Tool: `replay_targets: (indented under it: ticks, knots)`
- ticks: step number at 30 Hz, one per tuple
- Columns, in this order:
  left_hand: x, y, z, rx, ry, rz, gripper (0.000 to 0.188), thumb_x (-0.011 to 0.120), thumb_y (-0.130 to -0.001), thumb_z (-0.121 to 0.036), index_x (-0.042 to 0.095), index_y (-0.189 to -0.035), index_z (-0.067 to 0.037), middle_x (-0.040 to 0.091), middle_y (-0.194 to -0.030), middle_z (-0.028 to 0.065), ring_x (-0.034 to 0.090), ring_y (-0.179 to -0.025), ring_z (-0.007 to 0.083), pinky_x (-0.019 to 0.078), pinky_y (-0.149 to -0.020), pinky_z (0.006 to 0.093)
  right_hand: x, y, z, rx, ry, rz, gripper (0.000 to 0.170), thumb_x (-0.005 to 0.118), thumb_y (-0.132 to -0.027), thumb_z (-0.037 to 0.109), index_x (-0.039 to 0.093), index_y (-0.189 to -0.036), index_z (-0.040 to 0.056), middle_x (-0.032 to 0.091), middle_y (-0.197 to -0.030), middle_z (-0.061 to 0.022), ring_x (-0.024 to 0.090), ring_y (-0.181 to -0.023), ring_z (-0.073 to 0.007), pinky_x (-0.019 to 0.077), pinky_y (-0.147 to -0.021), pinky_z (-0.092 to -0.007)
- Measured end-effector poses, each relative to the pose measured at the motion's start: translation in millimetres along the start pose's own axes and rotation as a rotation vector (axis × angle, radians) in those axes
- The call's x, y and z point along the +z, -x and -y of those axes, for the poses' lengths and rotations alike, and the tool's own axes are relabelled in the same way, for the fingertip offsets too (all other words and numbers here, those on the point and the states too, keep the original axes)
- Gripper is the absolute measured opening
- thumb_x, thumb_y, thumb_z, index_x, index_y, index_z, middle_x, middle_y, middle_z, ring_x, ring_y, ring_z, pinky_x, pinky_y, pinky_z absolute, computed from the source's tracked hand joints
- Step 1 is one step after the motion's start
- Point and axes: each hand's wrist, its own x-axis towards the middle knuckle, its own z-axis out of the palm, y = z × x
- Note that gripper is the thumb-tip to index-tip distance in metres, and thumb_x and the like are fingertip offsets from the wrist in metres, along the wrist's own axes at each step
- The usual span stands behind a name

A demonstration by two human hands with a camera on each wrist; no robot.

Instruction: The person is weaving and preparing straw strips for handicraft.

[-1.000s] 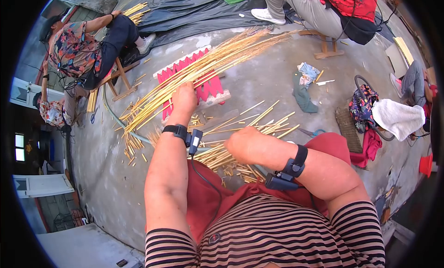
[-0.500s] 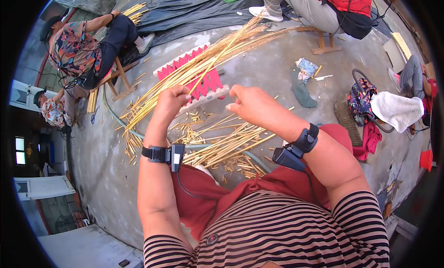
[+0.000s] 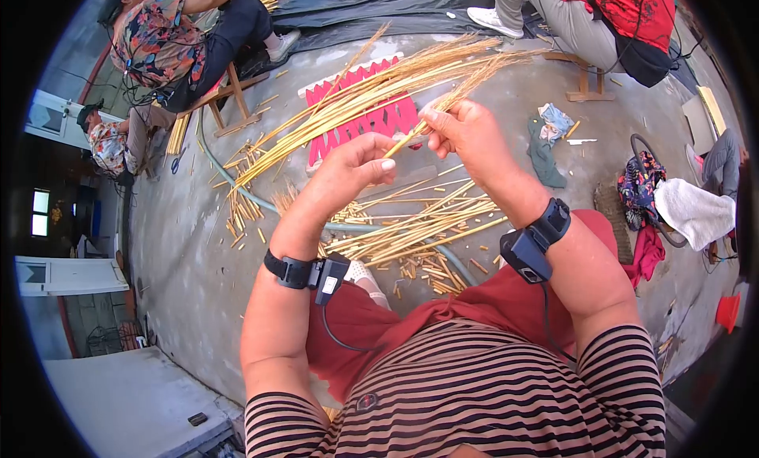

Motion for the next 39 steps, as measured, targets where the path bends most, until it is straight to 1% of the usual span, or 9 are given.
replay_targets:
  ticks: [4,5,14,20,21,27,30,36,39]
  knots:
    - [16.5,-0.4,0.4,0.007,-0.012,-0.179,0.009,0.052,-0.090,-0.012,0.055,-0.091,-0.004,0.055,-0.069,0.0004,0.053,-0.062,0.0077,0.0441,-0.057,0.0199,25.3,4.2,-3.2,-0.022,0.024,0.102,0.015,0.060,-0.086,0.017,0.058,-0.086,0.0016,0.057,-0.069,-0.0011,0.051,-0.056,-0.0055,0.0423,-0.047,-0.0189]
    - [18.0,-0.5,3.0,0.052,0.085,-0.226,0.007,0.053,-0.089,-0.012,0.055,-0.087,-0.006,0.054,-0.066,-0.0011,0.046,-0.054,0.0048,0.0368,-0.048,0.0174,28.3,3.9,-1.2,-0.056,0.024,0.118,0.015,0.061,-0.085,0.017,0.058,-0.087,0.0018,0.057,-0.069,-0.0007,0.051,-0.056,-0.0052,0.0419,-0.048,-0.0187]
    - [12.3,9.1,3.5,0.049,0.190,-0.277,0.005,0.055,-0.087,-0.012,0.056,-0.090,-0.008,0.054,-0.064,-0.0025,0.040,-0.050,0.0017,0.0295,-0.045,0.0157,29.3,-1.2,3.8,0.030,0.127,0.206,0.016,0.062,-0.083,0.016,0.058,-0.088,0.0017,0.057,-0.073,0.0001,0.051,-0.058,-0.0043,0.0411,-0.049,-0.0181]
    - [-5.3,3.3,10.0,0.100,0.162,-0.128,0.025,0.057,-0.088,-0.025,0.057,-0.104,-0.006,0.060,-0.090,0.0033,0.056,-0.080,0.0100,0.0441,-0.069,0.0241,30.5,-5.2,0.3,0.025,0.111,0.179,0.015,0.059,-0.084,0.015,0.057,-0.090,0.0014,0.059,-0.075,-0.0016,0.053,-0.058,-0.0053,0.0422,-0.049,-0.0188]
    - [-21.0,-1.4,15.9,0.080,0.098,-0.114,0.035,0.056,-0.089,-0.031,0.055,-0.113,-0.005,0.058,-0.104,0.0048,0.054,-0.097,0.0139,0.0427,-0.082,0.0296,30.5,-5.8,0.3,0.025,0.086,0.167,0.014,0.058,-0.085,0.014,0.056,-0.092,0.0014,0.059,-0.076,-0.0021,0.054,-0.059,-0.0057,0.0424,-0.050,-0.0189]
    - [-124.4,-55.0,86.4,0.208,-0.993,-0.618,0.032,0.064,-0.079,-0.015,0.061,-0.109,-0.004,0.050,-0.125,0.0181,0.054,-0.108,0.0226,0.0414,-0.092,0.0319,32.9,1.5,4.0,0.050,0.068,0.131,0.012,0.047,-0.088,0.009,0.050,-0.095,0.0002,0.060,-0.082,-0.0081,0.061,-0.065,-0.0130,0.0483,-0.055,-0.0229]
    - [-130.0,-83.0,92.4,0.044,-0.893,-0.580,0.031,0.065,-0.079,-0.016,0.062,-0.108,-0.005,0.046,-0.130,0.0194,0.052,-0.113,0.0254,0.0408,-0.094,0.0337,35.6,10.3,9.6,0.091,-0.004,0.092,0.013,0.048,-0.086,0.006,0.050,-0.097,0.0004,0.061,-0.083,-0.0082,0.060,-0.065,-0.0120,0.0492,-0.057,-0.0239]
    - [-127.8,-146.5,112.0,0.177,-0.703,-0.549,0.027,0.066,-0.074,-0.016,0.065,-0.098,-0.004,0.057,-0.110,0.0179,0.053,-0.107,0.0300,0.0408,-0.093,0.0367,25.6,13.8,2.7,0.096,-0.032,0.084,0.015,0.048,-0.085,0.003,0.050,-0.099,0.0001,0.060,-0.084,-0.0095,0.061,-0.066,-0.0138,0.0500,-0.060,-0.0243]
    - [-104.8,-162.8,106.6,0.212,-0.872,-0.539,0.028,0.062,-0.074,-0.010,0.063,-0.101,-0.001,0.061,-0.103,0.0164,0.056,-0.102,0.0295,0.0430,-0.090,0.0359,18.9,12.9,0.4,0.143,-0.032,0.076,0.012,0.048,-0.087,0.005,0.052,-0.097,0.0004,0.060,-0.084,-0.0093,0.061,-0.066,-0.0135,0.0500,-0.061,-0.0244]
